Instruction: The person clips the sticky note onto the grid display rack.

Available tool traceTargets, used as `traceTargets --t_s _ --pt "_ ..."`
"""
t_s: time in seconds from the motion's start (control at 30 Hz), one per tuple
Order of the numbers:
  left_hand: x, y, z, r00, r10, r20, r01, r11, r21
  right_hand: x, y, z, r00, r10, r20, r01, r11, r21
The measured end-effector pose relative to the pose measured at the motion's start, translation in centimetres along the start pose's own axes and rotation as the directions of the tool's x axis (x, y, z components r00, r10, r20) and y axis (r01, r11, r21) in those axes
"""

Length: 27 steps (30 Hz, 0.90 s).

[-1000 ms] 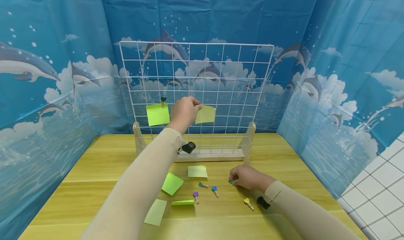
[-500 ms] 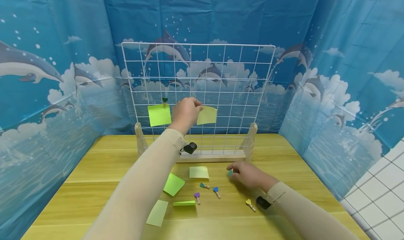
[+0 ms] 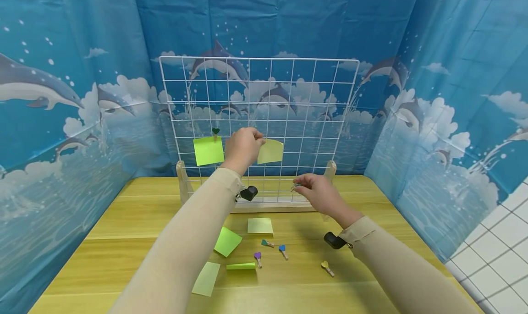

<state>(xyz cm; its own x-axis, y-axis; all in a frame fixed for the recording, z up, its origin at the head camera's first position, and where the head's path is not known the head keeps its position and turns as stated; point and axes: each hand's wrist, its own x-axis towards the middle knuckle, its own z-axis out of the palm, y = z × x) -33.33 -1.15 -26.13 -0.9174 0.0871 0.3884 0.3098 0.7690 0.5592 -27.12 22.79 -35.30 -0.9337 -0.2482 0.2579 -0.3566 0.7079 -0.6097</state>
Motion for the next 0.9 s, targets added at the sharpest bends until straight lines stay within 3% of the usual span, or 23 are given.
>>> traceTargets --t_s 0.23,0.47,0.63,0.9 --pt "0.0 0.0 0.0 1.0 -0.016 0.006 0.016 1.0 0.002 2.2 -2.7 -1.3 0.99 -0.056 -0.13 0.052 0.998 -0.031" --pt "0.0 0.2 0.1 1.0 -0.03 0.008 0.029 0.999 0.015 4.2 -5.3 -2.1 0.96 -0.118 -0.254 0.108 0.993 -0.051" --pt "0.1 0.3 0.0 0.999 -0.033 0.014 0.033 0.999 0.022 5.7 -6.4 -2.3 0.946 -0.13 -0.297 0.119 0.991 -0.053" --pt "0.1 0.2 -0.1 0.999 -0.03 0.021 0.029 0.999 0.02 7.2 -7.2 -2.3 0.946 -0.118 -0.303 0.099 0.992 -0.076"
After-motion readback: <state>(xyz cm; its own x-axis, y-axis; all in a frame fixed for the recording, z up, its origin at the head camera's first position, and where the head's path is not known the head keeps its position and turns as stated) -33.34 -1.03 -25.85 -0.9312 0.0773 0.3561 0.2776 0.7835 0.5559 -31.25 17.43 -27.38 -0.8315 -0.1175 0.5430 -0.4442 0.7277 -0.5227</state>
